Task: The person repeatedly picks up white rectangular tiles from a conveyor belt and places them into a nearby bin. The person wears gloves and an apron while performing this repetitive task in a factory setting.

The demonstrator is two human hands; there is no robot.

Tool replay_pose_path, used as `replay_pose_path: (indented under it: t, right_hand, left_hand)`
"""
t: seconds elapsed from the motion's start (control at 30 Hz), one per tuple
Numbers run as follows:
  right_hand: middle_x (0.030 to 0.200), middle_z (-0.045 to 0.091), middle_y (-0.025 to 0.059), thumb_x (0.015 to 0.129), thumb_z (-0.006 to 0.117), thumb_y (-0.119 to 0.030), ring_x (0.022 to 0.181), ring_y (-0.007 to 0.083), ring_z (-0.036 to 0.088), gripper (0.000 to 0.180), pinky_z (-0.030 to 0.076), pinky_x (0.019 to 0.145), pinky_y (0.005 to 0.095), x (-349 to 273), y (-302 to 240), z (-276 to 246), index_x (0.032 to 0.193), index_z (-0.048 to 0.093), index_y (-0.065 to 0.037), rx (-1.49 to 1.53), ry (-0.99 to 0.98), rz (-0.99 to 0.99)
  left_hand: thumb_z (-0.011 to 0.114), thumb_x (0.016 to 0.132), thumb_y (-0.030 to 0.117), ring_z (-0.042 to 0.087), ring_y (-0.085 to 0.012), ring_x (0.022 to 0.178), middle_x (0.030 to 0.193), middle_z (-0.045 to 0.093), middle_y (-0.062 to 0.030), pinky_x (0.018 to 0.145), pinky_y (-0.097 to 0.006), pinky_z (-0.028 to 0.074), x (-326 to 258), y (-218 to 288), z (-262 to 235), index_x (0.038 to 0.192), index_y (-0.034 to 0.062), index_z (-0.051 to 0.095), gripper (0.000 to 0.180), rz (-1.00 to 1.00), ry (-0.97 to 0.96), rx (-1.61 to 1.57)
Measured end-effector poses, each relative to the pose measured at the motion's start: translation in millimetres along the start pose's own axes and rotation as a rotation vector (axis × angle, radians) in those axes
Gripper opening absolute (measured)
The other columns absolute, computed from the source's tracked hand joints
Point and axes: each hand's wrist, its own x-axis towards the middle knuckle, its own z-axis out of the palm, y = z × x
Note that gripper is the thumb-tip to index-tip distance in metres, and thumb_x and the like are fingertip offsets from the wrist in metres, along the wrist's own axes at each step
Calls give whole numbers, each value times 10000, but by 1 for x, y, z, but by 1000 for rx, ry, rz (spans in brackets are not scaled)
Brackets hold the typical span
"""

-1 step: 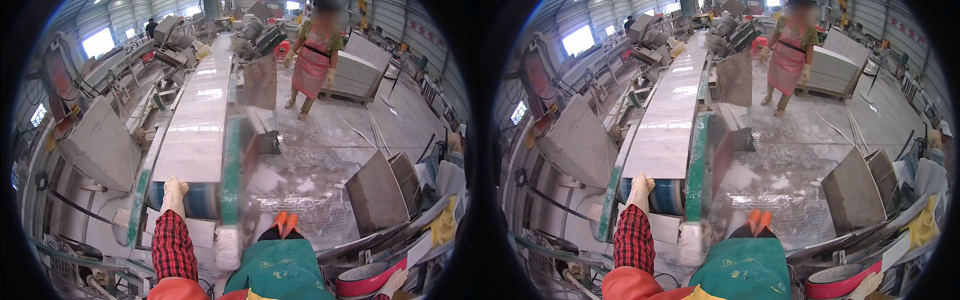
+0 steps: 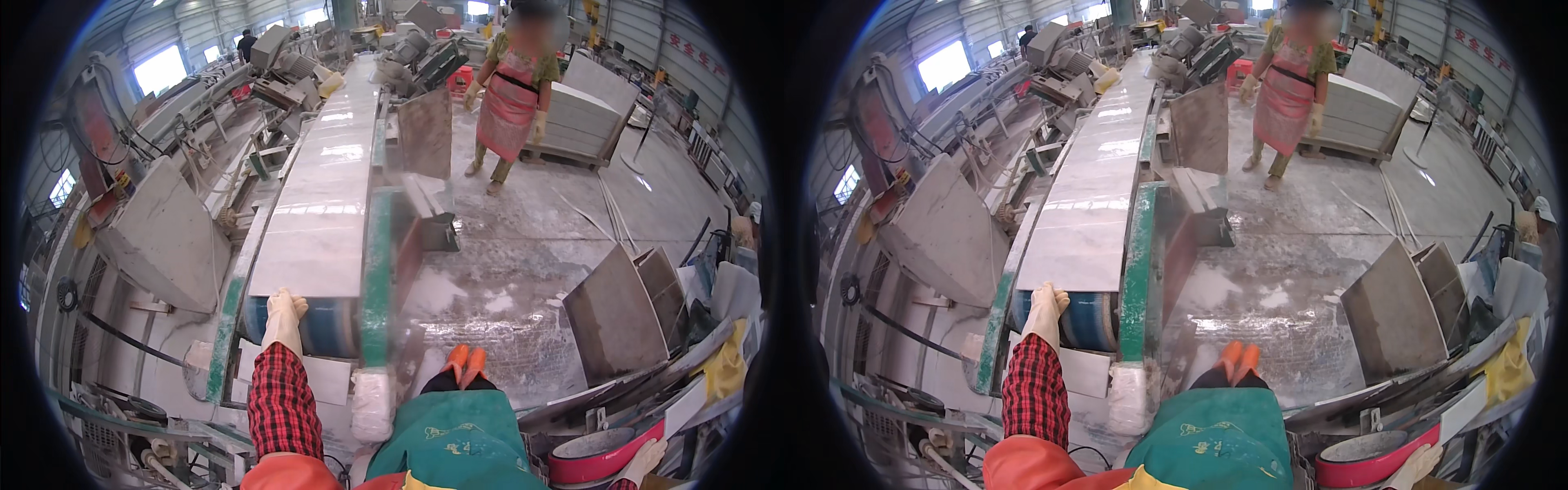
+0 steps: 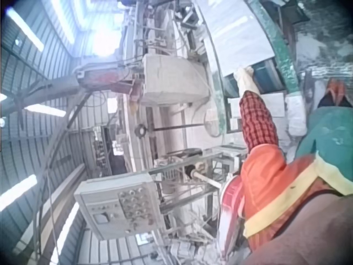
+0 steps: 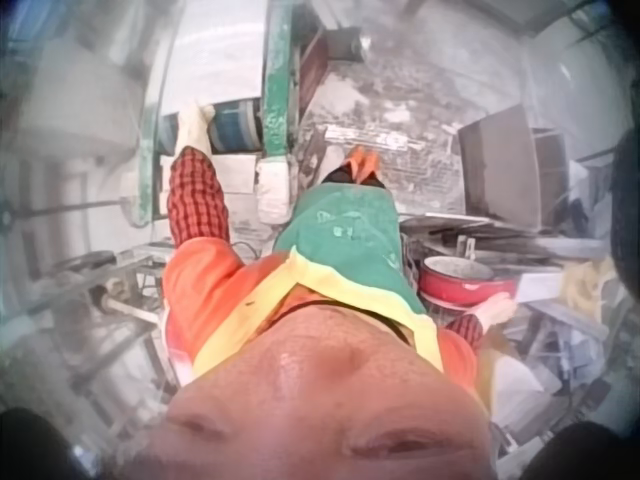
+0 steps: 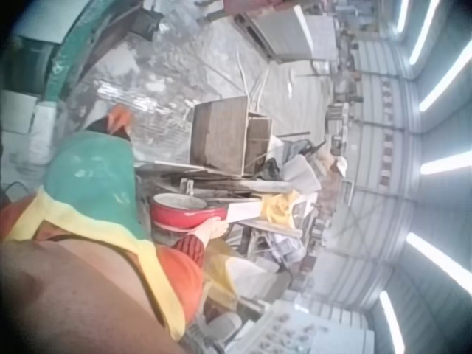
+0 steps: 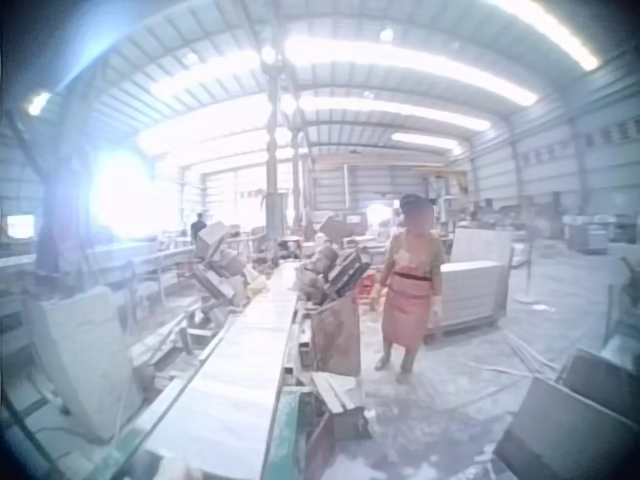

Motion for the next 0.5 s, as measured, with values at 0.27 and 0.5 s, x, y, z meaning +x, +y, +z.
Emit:
replay_pose_path:
  t: [0.27,0.5]
  right_hand:
    - [1195,657,227,1043,427,-267,1137,374,621,385,513,964,477,4,6,48,1097,717,-19,-113,532,-142]
    - [1536,382,314,1042,435,-197,1454,473,303,460,205,1216,565,11,40,59,1461,459,-10,83,178,-59]
  left_hand:
    - [444,1056,285,676,-272,598,830,689,-198,473,-360,577,-6,8,9,1081,-9,544,312,17,44,-73]
    - [458,995,171,488,-161,463,665,540,-78,403,-298,424,-20,15,11,863,41,513,193,29,-37,-122]
